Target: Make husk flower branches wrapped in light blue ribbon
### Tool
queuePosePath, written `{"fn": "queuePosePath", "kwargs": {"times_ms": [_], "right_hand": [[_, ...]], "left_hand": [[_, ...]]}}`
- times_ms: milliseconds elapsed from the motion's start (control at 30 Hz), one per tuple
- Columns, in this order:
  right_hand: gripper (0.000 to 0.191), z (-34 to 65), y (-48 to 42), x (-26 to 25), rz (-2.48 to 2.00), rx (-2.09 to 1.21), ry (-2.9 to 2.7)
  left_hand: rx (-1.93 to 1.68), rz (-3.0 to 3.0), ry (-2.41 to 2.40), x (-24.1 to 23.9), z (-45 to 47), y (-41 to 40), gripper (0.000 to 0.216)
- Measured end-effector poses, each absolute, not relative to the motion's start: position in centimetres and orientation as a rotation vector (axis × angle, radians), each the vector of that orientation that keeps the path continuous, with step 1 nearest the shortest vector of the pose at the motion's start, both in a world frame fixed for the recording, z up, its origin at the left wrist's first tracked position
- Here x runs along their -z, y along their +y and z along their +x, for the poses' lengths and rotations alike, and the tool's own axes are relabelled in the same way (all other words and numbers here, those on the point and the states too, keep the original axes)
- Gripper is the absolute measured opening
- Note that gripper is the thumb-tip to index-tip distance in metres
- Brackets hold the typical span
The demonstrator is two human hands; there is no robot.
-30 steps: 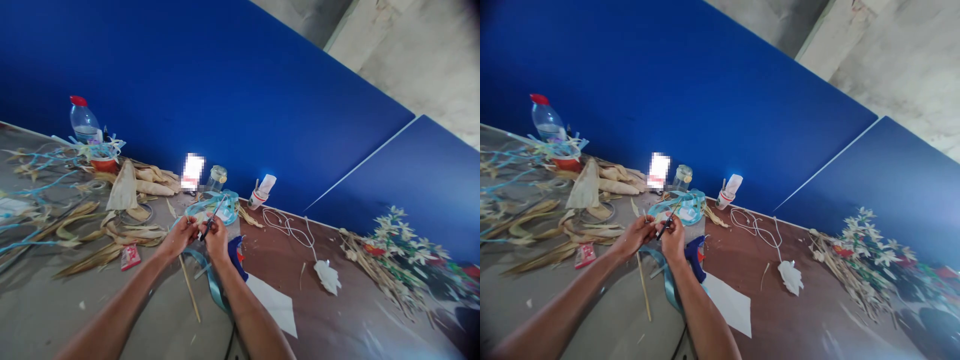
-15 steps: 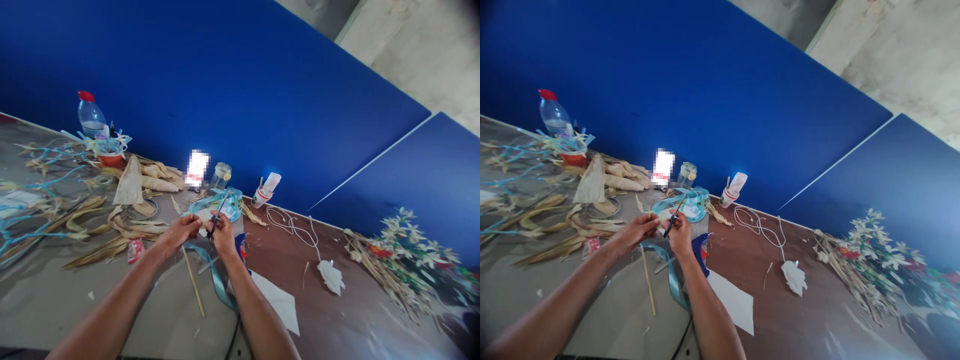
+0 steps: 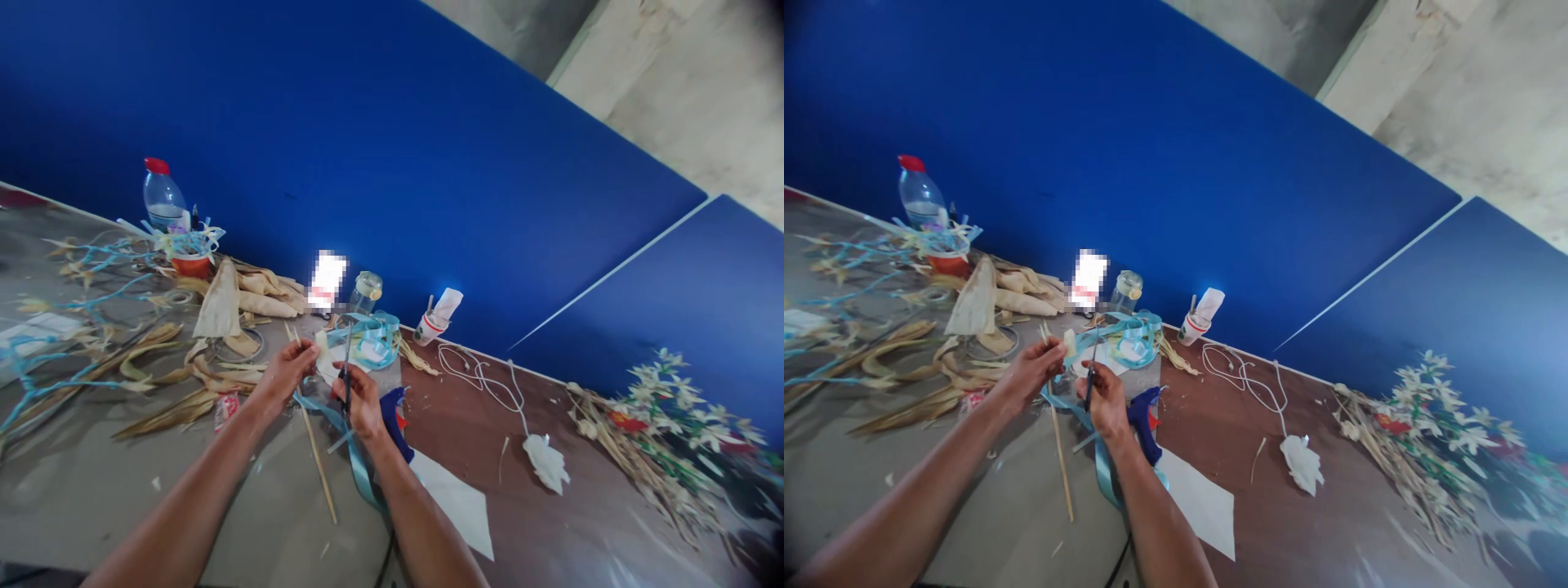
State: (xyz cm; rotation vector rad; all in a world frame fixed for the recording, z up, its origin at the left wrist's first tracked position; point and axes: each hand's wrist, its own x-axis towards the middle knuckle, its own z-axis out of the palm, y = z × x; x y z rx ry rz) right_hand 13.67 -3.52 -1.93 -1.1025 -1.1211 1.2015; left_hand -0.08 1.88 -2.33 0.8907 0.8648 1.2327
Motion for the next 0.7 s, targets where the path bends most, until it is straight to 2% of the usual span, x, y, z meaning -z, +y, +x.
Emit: {"fn": "queuePosePath", "kwargs": {"times_ms": [267, 700], "right_hand": [[0.034, 13.0, -3.9, 3.7, -1.152, -1.111, -1.375], [0.033, 12.4, -4.1, 2.6, -1.162, -1.232, -1.334]], "left_hand": [[-1.315, 0.964, 0.936, 2.6, -0.4, 2.2, 0.029], [-1.296, 1.079, 1.044, 2.0, 0.0, 1.7, 0.028]]}}
